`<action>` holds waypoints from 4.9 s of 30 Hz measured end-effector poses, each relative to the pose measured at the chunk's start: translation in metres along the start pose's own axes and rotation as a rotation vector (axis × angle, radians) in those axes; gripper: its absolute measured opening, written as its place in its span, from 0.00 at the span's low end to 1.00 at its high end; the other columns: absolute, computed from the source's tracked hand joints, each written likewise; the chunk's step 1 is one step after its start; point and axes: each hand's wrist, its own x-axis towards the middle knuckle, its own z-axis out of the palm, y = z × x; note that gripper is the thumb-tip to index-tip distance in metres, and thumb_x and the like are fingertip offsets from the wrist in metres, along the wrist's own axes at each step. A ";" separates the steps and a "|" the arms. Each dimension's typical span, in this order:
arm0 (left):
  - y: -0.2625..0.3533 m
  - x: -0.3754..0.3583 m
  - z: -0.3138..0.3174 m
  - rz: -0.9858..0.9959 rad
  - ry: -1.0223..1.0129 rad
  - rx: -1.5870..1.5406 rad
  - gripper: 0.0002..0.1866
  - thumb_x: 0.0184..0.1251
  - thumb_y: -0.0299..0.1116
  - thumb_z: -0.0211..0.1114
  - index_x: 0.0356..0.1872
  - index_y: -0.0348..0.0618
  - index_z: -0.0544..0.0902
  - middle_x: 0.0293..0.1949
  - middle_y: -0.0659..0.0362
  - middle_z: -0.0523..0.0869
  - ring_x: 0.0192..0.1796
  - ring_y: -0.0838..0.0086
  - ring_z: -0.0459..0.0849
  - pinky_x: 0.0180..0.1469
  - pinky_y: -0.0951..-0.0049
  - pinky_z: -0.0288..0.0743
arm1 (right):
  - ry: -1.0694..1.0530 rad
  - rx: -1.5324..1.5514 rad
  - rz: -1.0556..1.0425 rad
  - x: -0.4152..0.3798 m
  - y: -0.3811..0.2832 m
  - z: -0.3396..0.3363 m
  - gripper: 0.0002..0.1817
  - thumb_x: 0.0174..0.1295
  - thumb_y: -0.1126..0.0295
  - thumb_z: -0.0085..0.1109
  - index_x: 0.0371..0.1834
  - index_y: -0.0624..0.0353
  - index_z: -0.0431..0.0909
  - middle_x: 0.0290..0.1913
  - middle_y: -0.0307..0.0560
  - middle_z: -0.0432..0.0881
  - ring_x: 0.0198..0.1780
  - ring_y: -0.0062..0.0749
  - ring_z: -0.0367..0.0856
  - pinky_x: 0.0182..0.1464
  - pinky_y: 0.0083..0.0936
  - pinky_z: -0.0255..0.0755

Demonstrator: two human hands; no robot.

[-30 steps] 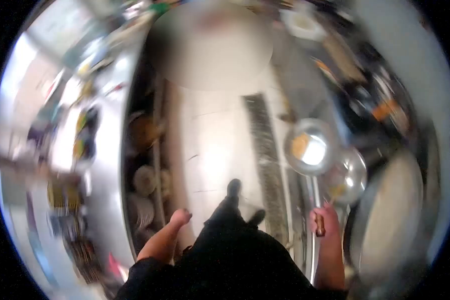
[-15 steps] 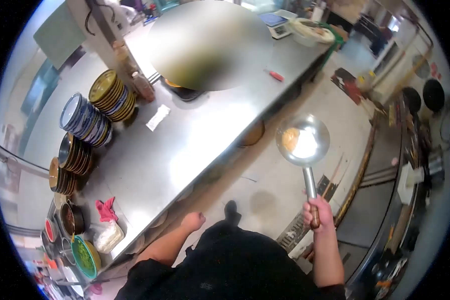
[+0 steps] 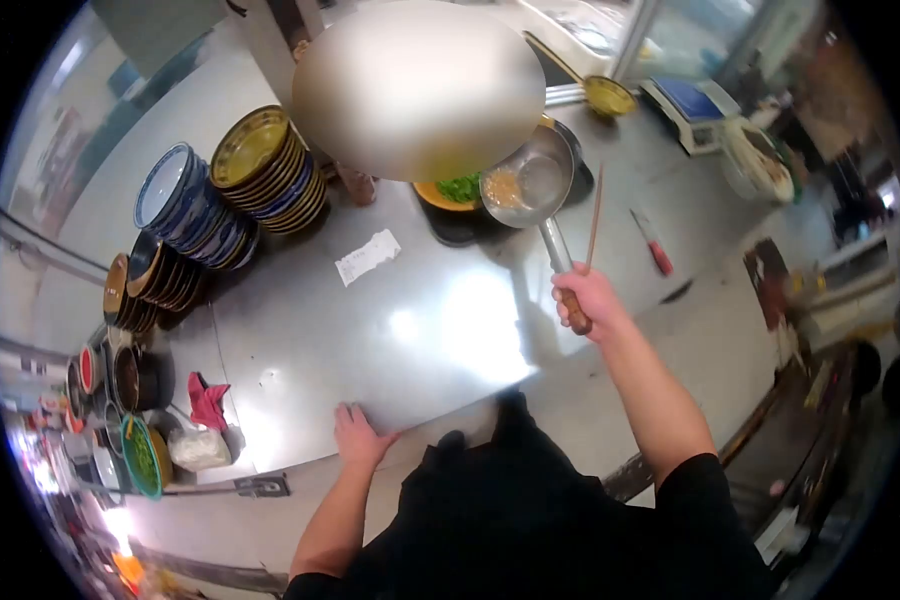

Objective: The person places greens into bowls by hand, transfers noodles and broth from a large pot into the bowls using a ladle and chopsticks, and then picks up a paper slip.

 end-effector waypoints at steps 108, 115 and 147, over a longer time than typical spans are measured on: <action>0.091 -1.029 0.322 0.862 -1.933 0.146 0.10 0.59 0.24 0.58 0.41 0.43 0.71 0.25 0.59 0.75 0.15 0.76 0.72 0.12 0.80 0.66 | 1.282 -0.520 1.268 -1.215 0.967 -0.096 0.09 0.52 0.70 0.58 0.33 0.53 0.87 0.34 0.49 0.86 0.36 0.42 0.85 0.33 0.37 0.77; 0.099 -1.029 0.337 0.918 -1.820 0.123 0.09 0.55 0.19 0.56 0.35 0.44 0.72 0.22 0.59 0.75 0.13 0.75 0.71 0.11 0.79 0.63 | 1.152 -0.330 1.097 -1.256 0.950 -0.049 0.07 0.51 0.71 0.59 0.31 0.55 0.85 0.33 0.47 0.85 0.37 0.41 0.85 0.35 0.40 0.78; 0.006 -1.101 0.321 1.269 -1.766 0.326 0.11 0.56 0.21 0.61 0.40 0.39 0.72 0.21 0.60 0.75 0.14 0.78 0.71 0.12 0.78 0.64 | 1.519 -0.187 1.053 -1.301 1.108 0.080 0.08 0.53 0.70 0.57 0.32 0.62 0.82 0.38 0.58 0.84 0.40 0.50 0.85 0.43 0.44 0.78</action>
